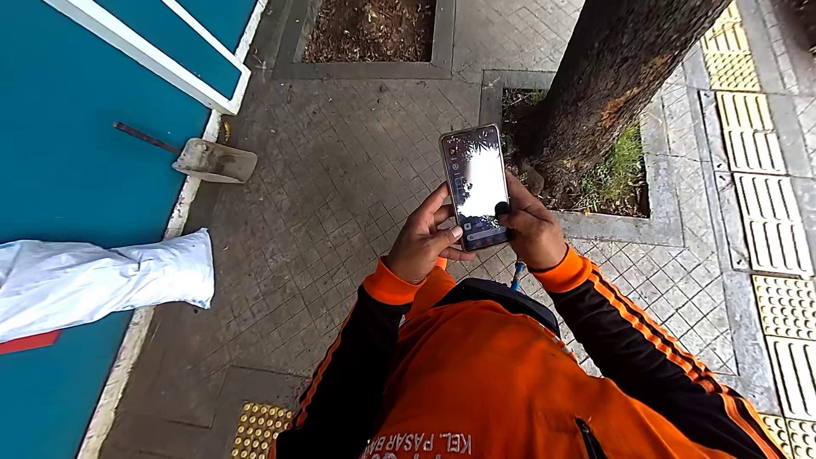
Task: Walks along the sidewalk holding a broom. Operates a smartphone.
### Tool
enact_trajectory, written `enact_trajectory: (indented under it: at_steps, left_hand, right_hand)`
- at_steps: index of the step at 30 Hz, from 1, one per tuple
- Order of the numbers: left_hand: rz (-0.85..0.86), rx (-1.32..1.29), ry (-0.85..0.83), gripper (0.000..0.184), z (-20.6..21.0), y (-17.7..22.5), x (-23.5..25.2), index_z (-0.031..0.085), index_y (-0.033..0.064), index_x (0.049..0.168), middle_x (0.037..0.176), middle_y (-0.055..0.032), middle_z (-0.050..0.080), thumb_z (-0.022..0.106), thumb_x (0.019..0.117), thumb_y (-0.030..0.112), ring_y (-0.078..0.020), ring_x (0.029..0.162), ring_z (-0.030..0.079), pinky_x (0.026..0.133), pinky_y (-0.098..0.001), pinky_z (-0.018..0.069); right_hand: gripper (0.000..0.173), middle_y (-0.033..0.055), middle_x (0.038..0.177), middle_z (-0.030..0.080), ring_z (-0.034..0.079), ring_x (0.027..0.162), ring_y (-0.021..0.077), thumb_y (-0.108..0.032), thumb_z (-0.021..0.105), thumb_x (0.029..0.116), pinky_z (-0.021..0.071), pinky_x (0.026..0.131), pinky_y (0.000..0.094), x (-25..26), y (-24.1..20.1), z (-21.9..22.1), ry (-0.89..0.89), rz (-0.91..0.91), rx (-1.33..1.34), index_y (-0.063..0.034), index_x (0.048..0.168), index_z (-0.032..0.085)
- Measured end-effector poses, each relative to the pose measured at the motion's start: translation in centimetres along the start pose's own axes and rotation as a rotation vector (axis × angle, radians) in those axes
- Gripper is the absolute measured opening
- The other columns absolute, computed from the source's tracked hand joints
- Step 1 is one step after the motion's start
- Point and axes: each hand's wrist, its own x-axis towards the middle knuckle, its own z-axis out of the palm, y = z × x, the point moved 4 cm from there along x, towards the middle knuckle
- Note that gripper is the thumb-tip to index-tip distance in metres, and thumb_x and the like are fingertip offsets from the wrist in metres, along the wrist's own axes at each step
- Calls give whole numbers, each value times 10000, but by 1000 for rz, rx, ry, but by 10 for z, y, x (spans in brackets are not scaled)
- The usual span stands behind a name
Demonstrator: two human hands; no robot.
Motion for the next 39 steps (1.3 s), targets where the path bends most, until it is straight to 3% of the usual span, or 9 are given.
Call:
enact_trajectory:
  at_steps: [3,5,10,15,18,24,29,36,39]
  left_hand:
    - [-4,11,8,773,-1,-1,2,298,246,1618,1400,-183,599,435,955,-127,-406,1040,714,757,-558,645]
    - [-9,17,10,769,-1,-2,2,303,251,1615,1383,-180,610,441,958,-124,-396,1027,718,762,-549,645]
    - [-3,-1,14,761,-5,-6,3,302,229,1617,1379,-197,611,457,964,-131,-411,1038,715,773,-564,645]
    - [1,5,27,744,-3,-5,2,295,210,1619,1378,-202,611,449,968,-117,-394,1035,720,789,-543,647]
    - [10,4,31,745,-1,-5,1,287,197,1622,1381,-210,609,456,963,-107,-399,1037,719,793,-541,648]
    - [23,13,37,739,0,-6,0,292,190,1621,1365,-206,622,460,963,-102,-392,1034,722,795,-538,648]
    - [29,54,59,738,4,-7,0,289,172,1624,1335,-204,642,464,964,-110,-372,1007,734,793,-513,656]
    - [40,106,110,729,9,-11,0,304,149,1619,1347,-185,647,489,960,-103,-345,991,744,783,-475,664]
    - [60,105,131,731,7,-12,1,292,140,1622,1346,-183,647,487,961,-106,-346,987,745,774,-478,665]
  right_hand:
    - [862,138,1271,662,709,1055,240,87,612,819,639,849,416,-1,-3,5,25,55,-15,-122,1595,301]
    - [883,144,1249,670,711,1050,254,81,672,790,638,860,425,0,-2,6,27,63,6,-116,1577,324]
    - [744,145,1259,678,704,1066,237,20,571,859,619,893,409,2,0,2,40,38,6,-91,1568,377]
    - [441,84,1040,745,726,883,152,-53,447,941,625,774,341,10,-10,-1,129,17,-109,-49,1353,601]
    - [379,64,957,734,709,808,141,-91,382,996,615,711,339,13,-14,0,205,-7,-182,-58,1241,669]
    - [389,101,998,751,746,850,195,-112,630,935,647,743,366,15,-17,9,220,9,-191,-48,1317,603]
    - [439,84,936,752,740,741,190,-160,679,921,642,646,352,24,-24,10,257,20,-257,-63,1337,579]
    - [476,39,800,712,698,624,161,-316,814,838,615,557,355,31,-20,10,348,105,-404,-89,1201,606]
    - [469,50,822,713,705,643,166,-268,769,888,626,573,345,33,-19,10,278,56,-359,-72,1271,581]
